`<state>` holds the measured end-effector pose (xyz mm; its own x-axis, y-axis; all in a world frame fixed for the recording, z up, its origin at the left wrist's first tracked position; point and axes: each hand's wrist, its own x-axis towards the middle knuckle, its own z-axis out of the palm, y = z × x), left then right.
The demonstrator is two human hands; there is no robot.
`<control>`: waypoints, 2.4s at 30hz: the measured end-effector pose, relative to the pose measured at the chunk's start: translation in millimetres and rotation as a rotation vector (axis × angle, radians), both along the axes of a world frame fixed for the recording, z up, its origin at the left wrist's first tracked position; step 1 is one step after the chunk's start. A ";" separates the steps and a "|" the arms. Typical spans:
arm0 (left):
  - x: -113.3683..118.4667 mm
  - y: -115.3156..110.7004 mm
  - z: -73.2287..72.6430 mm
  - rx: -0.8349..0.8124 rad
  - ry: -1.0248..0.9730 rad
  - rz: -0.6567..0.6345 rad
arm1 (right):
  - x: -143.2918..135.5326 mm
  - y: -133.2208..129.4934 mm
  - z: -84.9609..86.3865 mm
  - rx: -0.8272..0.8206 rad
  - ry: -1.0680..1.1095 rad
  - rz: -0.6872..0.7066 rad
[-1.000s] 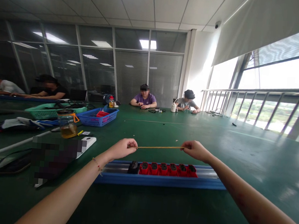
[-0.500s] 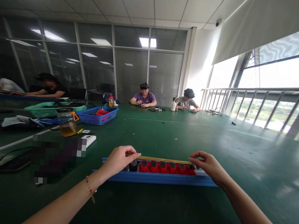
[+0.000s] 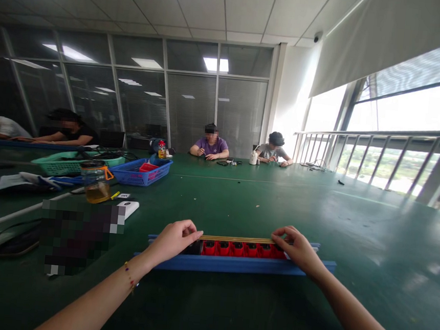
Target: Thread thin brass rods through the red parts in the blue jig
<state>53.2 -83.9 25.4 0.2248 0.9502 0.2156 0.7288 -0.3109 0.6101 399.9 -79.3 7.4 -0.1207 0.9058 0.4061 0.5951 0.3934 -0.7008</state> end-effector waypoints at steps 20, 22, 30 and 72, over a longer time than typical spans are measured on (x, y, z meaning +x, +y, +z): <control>-3.5 -3.1 6.1 -0.081 0.000 -0.027 | 3.9 -2.9 0.7 -0.092 -0.029 0.038; -1.5 -4.3 6.0 -0.034 0.035 -0.034 | 3.1 -3.0 1.3 -0.092 -0.069 0.049; -8.2 -6.9 14.7 0.004 0.110 -0.105 | -0.2 -4.0 3.1 -0.107 -0.089 0.052; -40.9 80.0 -17.5 0.005 0.342 0.052 | 5.8 -7.3 4.7 -0.142 -0.033 0.102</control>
<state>12.3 -3.9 7.9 0.2361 0.9614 0.1410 0.9058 -0.2703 0.3264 405.8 -86.5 12.1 -0.2258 0.9363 0.2690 0.5807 0.3511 -0.7345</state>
